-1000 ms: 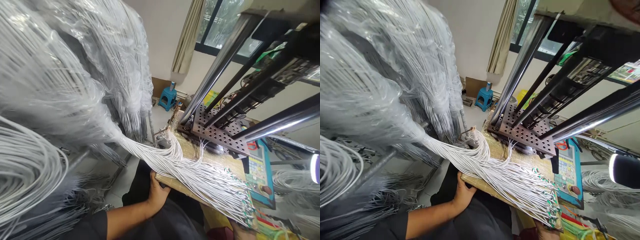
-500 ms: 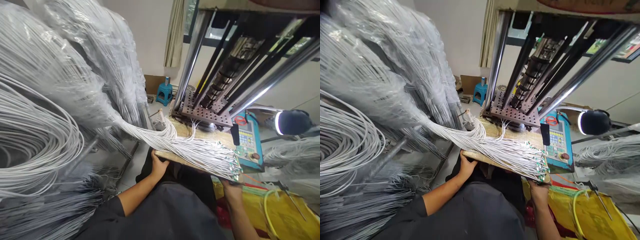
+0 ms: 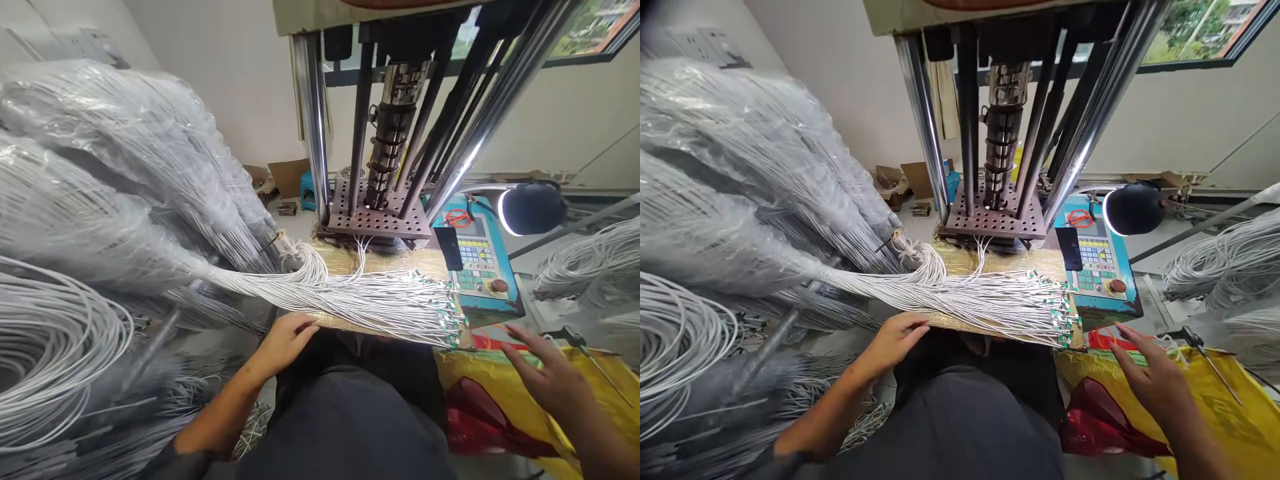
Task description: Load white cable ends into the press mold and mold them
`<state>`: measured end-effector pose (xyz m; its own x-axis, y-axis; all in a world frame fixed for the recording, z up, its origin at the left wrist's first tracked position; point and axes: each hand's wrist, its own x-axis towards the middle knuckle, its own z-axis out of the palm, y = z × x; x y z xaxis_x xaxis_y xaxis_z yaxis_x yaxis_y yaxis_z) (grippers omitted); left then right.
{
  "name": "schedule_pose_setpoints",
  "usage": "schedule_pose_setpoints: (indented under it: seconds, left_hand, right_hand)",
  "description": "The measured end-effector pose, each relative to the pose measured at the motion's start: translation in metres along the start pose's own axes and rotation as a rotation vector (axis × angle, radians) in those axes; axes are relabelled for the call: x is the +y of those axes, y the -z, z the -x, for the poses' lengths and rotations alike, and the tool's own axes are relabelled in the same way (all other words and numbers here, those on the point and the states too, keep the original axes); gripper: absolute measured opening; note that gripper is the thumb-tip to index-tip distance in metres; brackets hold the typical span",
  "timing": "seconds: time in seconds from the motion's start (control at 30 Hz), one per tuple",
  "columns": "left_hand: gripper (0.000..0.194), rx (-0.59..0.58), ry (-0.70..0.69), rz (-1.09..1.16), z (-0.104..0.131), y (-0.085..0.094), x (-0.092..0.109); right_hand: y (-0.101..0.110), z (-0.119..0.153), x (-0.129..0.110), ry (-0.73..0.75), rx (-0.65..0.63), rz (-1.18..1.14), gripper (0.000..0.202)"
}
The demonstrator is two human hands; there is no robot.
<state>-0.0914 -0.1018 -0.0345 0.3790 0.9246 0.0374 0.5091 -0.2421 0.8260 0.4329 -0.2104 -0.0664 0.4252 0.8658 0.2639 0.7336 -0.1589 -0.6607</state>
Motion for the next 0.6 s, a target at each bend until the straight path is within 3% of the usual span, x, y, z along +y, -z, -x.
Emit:
schedule_pose_setpoints:
  seconds: [0.07,0.13,0.2,0.27,0.33,0.4,0.6]
  left_hand:
    - [0.028,-0.116,-0.257,-0.071,-0.049,-0.026,0.038]
    - [0.030,-0.216,-0.487,-0.150,-0.099,-0.064,0.065]
    - [0.032,-0.186,-0.570,-0.273,-0.141,-0.101,0.078]
    - [0.032,-0.115,-0.526,-0.438,-0.166,-0.126,0.081]
    - [0.032,-0.076,-0.433,-0.569,-0.174,-0.137,0.080]
    - [0.032,-0.091,-0.394,-0.650,-0.171,-0.139,0.079]
    - [0.025,-0.257,-0.563,-0.662,-0.159,-0.130,0.078]
  right_hand:
    - [-0.025,-0.038,-0.031,0.310,-0.210,0.011,0.040]
    - [-0.064,-0.079,-0.069,0.553,-0.345,0.052,0.044]
    - [-0.107,-0.114,-0.106,0.677,-0.418,0.151,0.048]
    - [-0.144,-0.141,-0.134,0.698,-0.470,0.272,0.052]
    - [-0.168,-0.160,-0.149,0.684,-0.505,0.354,0.054]
    - [-0.179,-0.171,-0.156,0.658,-0.521,0.384,0.055]
    - [-0.165,-0.172,-0.162,0.626,-0.597,0.537,0.044]
